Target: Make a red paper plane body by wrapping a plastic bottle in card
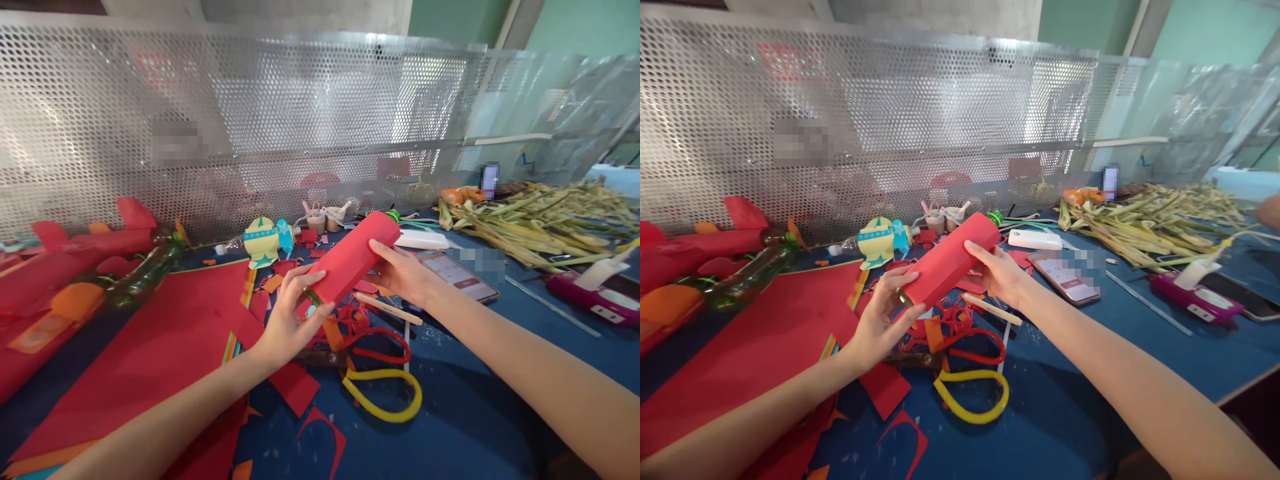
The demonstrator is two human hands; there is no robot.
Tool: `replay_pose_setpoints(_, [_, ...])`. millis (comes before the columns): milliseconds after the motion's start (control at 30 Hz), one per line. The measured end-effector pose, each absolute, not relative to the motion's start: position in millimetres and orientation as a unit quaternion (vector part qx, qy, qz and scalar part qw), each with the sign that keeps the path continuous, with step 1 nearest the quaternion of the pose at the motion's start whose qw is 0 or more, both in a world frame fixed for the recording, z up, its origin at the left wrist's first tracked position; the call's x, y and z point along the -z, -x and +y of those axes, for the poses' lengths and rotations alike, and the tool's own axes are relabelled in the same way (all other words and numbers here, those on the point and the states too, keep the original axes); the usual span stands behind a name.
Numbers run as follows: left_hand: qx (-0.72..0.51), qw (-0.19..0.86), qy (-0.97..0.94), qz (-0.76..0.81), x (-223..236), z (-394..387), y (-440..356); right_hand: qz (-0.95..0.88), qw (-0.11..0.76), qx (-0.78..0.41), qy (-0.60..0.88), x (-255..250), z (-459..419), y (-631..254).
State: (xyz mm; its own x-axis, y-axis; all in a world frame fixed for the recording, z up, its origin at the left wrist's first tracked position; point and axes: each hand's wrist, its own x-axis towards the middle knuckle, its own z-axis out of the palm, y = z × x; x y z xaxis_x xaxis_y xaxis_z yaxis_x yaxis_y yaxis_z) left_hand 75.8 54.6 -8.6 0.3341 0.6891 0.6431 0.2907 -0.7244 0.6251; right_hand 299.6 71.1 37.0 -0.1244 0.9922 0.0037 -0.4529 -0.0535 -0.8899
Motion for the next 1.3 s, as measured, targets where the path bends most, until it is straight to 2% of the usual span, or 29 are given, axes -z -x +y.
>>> replay_pose_setpoints(300, [-0.489, 0.230, -0.780, 0.314, 6, 58, -76, -0.420, 0.562, -0.627, 0.338, -37, 70, -297])
replay_pose_setpoints(433, [-0.450, 0.261, -0.796, 0.311, 2, 63, -74, -0.439, 0.561, -0.614, 0.341, -36, 69, -295])
replay_pose_setpoints(667, [-0.326, 0.518, -0.709, 0.350, -21, 64, -75, -0.463, 0.520, -0.621, 0.361, -40, 61, -295])
replay_pose_setpoints(833, [-0.289, 0.556, -0.664, 0.407, -25, 45, -89, -0.491, 0.465, -0.644, 0.357, -36, 51, -289])
replay_pose_setpoints(1033, [-0.267, 0.647, -0.601, 0.386, -28, 35, -94, -0.485, 0.433, -0.649, 0.396, -39, 53, -293])
replay_pose_setpoints(1133, [-0.255, 0.677, -0.587, 0.363, -31, 34, -91, -0.455, 0.452, -0.658, 0.394, -47, 59, -299])
replay_pose_setpoints(1300, [-0.201, 0.678, -0.603, 0.370, -36, 32, -88, -0.415, 0.540, -0.623, 0.385, -51, 73, -312])
